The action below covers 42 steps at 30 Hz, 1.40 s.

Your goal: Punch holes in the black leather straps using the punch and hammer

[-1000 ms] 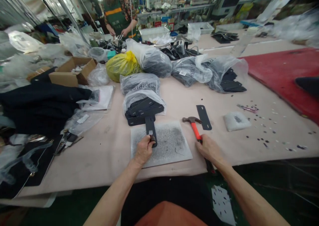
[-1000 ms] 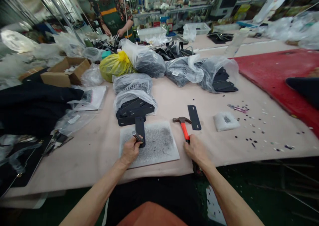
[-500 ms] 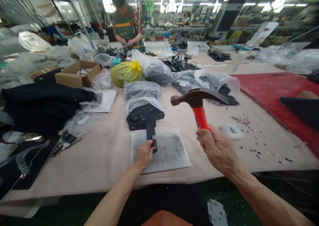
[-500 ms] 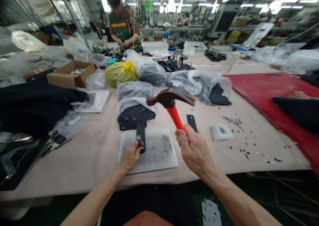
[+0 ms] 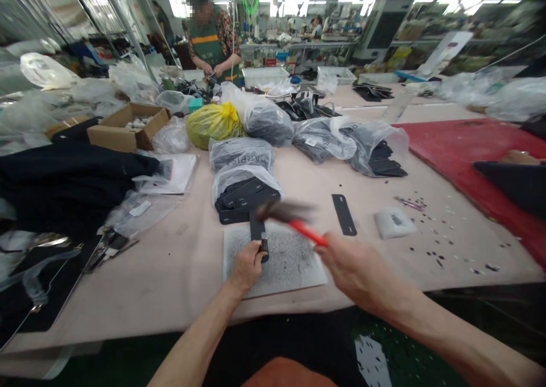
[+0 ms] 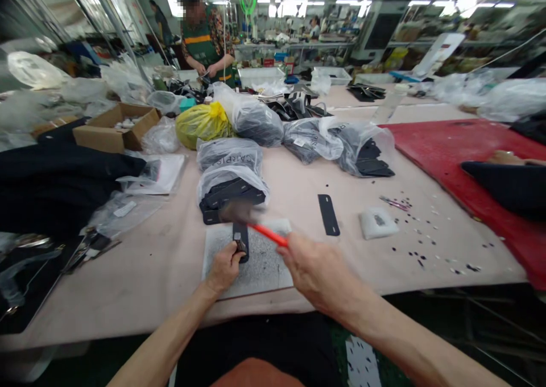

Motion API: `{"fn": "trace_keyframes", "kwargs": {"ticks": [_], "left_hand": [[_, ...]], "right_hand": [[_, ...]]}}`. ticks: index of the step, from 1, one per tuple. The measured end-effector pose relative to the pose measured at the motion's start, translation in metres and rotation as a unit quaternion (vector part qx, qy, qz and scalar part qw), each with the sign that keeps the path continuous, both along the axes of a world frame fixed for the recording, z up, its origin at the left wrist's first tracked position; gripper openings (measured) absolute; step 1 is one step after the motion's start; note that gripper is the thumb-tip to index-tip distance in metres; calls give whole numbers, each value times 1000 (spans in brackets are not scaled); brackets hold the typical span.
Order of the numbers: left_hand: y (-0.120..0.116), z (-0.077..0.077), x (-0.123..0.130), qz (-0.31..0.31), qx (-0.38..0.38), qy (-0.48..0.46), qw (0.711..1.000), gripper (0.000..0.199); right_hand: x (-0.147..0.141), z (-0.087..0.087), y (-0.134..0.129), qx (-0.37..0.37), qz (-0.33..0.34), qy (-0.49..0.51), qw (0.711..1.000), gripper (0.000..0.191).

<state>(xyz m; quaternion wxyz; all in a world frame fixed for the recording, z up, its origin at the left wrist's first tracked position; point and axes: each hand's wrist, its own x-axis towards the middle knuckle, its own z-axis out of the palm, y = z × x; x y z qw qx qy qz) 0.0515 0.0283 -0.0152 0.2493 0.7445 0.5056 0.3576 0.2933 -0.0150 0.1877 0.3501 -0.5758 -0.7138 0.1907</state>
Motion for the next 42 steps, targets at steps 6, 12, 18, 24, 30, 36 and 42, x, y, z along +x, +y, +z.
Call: {"fn": "trace_keyframes", "kwargs": {"ticks": [6,12,18,24,30,36,42], "left_hand": [[1,0,0,2,3,2,1000,11],[2,0,-1,3,-4,-16,1000,12],[2,-1,-2,8,-15,-8,1000,16],[1,2,0,9,-31,-3,999,19],[3,8,-9,181,-78,-144,970,22],[4,8,-32,208,-70,-102,970,22],[-3,5,-30,137,-35,-66,988,20]], "right_hand": [[39,-45,11,-180,-2,-157,971,33],[78,-141,7,-388,-179,25,904,35],[40,-162,10,-112,-116,-233,959,32],[-60,-161,29,-24,101,-121,987,47],[-80,-182,27,-34,78,-114,990,46],[-75,-176,35,-50,79,-111,989,42],[-85,-171,73,-64,13,-141,988,46]]}}
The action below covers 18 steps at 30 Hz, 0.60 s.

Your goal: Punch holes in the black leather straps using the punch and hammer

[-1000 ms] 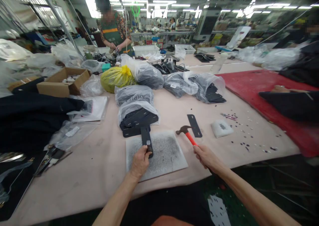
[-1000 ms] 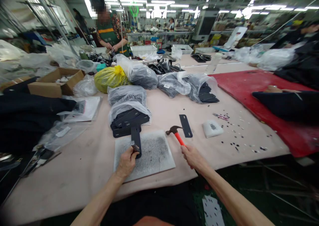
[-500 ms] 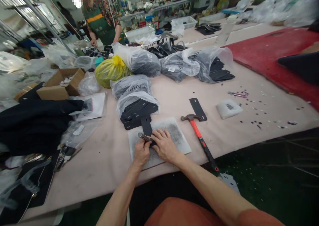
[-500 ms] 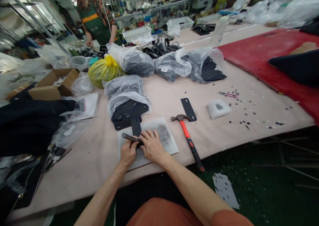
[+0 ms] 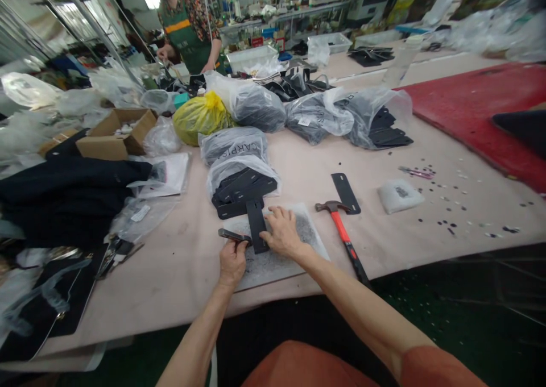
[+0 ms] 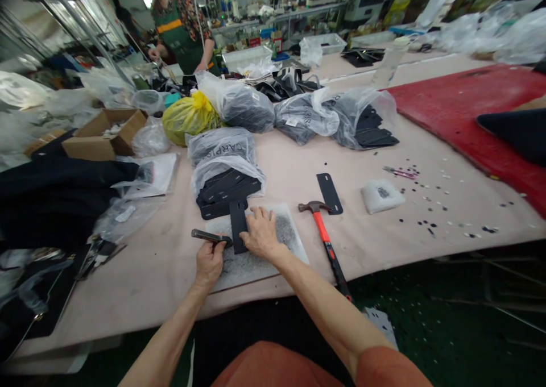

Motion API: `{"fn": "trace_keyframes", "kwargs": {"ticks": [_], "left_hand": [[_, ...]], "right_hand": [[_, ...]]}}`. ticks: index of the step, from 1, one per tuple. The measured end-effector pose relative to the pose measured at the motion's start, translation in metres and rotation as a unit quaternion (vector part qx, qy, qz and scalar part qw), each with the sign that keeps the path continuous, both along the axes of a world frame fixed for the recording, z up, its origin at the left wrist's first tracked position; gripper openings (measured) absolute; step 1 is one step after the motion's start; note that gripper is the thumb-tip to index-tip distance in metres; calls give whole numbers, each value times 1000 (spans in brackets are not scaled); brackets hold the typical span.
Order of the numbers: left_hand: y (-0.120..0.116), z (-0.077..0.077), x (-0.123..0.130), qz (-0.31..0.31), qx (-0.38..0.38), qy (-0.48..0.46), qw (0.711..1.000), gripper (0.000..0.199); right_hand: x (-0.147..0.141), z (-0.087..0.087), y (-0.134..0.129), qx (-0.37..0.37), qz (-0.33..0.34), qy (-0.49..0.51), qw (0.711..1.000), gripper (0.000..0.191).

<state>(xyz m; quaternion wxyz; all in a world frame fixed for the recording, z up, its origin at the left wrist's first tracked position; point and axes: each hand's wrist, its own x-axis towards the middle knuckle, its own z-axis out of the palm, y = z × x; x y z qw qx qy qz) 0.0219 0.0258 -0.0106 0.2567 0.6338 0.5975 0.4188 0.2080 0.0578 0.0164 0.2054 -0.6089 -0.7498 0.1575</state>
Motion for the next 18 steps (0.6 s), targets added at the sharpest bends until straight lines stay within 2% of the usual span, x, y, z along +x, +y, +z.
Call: {"fn": "trace_keyframes", "kwargs": {"ticks": [4,7,9,12,15,18], "left_hand": [[-2,-6,-1,-32,27,6,999,20],[-2,-10,0,-101,50,34,993,22],[-1,-10,2,-126,46,49,990,24],[1,-9,4,-116,17,45,992,27],[2,-8,3,-116,7,45,992,27],[2,-9,2,-117,11,47,992,26]], "right_hand": [[-10,-1,29,-56,32,-15,998,50],[-11,-2,36,-64,56,-8,996,53],[-9,-3,29,-50,58,-2,997,46],[-1,-5,5,-34,65,1,997,32],[4,-8,-22,-23,75,8,997,30],[3,-11,-38,-13,58,21,998,28]]}}
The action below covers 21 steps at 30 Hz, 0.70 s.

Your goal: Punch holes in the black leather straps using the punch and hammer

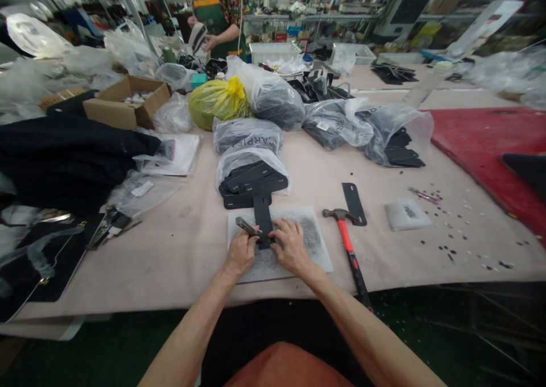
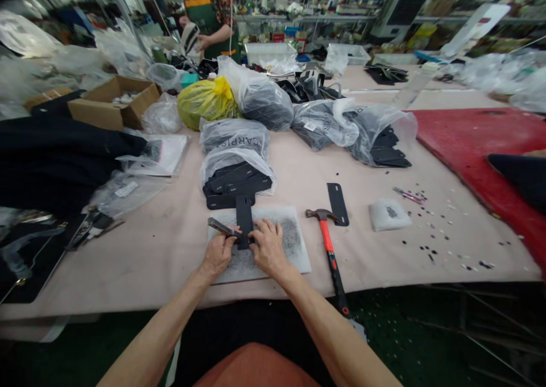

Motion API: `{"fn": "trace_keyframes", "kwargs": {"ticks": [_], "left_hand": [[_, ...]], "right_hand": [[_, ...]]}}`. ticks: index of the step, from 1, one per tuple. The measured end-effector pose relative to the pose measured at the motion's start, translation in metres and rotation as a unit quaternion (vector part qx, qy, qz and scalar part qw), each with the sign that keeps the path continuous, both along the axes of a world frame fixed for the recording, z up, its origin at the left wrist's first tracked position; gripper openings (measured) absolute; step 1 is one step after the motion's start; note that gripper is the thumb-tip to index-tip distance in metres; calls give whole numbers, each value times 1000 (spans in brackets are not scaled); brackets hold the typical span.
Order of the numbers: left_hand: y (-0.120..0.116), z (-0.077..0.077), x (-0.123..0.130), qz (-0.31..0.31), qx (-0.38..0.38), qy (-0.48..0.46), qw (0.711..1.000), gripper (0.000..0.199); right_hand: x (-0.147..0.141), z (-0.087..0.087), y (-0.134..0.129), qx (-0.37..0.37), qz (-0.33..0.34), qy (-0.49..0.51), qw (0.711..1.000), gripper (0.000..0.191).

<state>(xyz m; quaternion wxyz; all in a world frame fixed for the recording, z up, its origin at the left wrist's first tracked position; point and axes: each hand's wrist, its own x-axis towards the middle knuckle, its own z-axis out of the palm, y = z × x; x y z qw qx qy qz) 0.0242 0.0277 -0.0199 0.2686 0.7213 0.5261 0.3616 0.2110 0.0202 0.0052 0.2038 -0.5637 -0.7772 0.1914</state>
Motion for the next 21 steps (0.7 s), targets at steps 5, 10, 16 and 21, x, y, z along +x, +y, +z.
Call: {"fn": "trace_keyframes", "kwargs": {"ticks": [5,10,16,21], "left_hand": [[0,-1,0,5,-10,-12,1000,26],[0,0,0,10,-18,-30,999,27],[1,2,0,16,-33,-33,999,27],[1,3,0,17,-34,-29,999,26]], "right_hand": [[-6,-3,-4,-1,-13,14,1000,30],[-8,-3,-3,-15,-24,16,999,27],[-10,-3,-1,-30,-32,15,999,18],[-5,-4,0,-14,-20,45,999,15]]}}
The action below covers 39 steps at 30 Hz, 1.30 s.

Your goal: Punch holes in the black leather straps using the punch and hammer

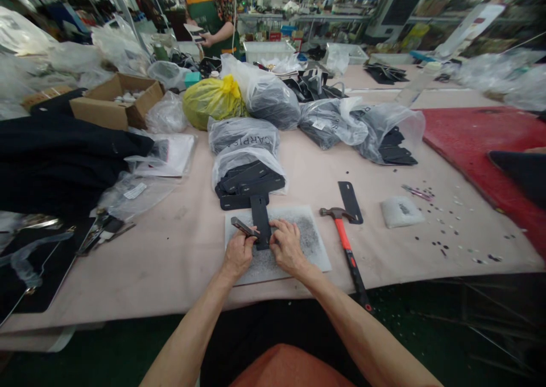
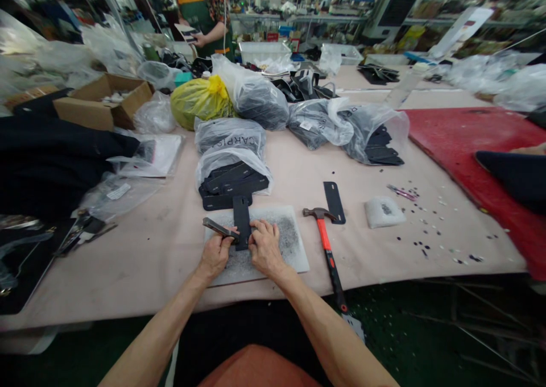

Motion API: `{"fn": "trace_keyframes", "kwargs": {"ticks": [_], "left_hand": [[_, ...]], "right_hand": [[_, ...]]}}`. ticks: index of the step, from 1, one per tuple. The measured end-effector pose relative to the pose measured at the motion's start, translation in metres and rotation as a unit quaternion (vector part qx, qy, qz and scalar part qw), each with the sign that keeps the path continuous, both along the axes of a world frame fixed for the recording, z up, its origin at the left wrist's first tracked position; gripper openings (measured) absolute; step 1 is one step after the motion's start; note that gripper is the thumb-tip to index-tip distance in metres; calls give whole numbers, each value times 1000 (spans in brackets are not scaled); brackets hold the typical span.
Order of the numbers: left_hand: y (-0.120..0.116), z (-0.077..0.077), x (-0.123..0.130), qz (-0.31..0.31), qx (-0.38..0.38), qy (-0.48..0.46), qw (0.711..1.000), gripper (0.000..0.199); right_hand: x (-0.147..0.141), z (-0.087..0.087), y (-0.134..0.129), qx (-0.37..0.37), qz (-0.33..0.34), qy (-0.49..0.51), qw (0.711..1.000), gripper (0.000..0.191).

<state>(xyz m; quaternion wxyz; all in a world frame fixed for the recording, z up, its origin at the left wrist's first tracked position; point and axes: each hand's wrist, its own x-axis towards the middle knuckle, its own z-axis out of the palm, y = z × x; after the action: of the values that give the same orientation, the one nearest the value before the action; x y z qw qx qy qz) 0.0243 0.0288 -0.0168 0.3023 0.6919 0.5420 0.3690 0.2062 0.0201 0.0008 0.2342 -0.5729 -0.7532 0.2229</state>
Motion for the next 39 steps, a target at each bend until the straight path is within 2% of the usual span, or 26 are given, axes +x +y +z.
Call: {"fn": "trace_keyframes", "kwargs": {"ticks": [6,12,18,23,26,30,33,36,39], "left_hand": [[0,2,0,0,10,9,1000,29],[0,2,1,-2,4,8,1000,28],[0,2,0,2,4,12,1000,28],[0,0,1,6,10,21,1000,28],[0,-1,1,1,17,28,999,28],[0,0,2,-2,25,38,999,27],[0,1,2,-2,17,28,999,26],[0,2,2,-6,8,16,1000,25],[0,1,1,-6,7,10,1000,24]], "right_hand": [[-1,3,-1,14,-4,-6,1000,26],[-7,2,-2,16,-13,-18,1000,13],[-9,4,-3,18,-30,-17,999,17],[-11,6,6,15,-23,-38,999,13],[-9,12,5,6,-14,-6,1000,14],[4,32,-23,-30,49,127,990,14],[26,50,-53,-145,86,217,962,15],[61,58,-82,-239,50,201,949,17],[105,52,-117,-317,34,94,943,24]]}}
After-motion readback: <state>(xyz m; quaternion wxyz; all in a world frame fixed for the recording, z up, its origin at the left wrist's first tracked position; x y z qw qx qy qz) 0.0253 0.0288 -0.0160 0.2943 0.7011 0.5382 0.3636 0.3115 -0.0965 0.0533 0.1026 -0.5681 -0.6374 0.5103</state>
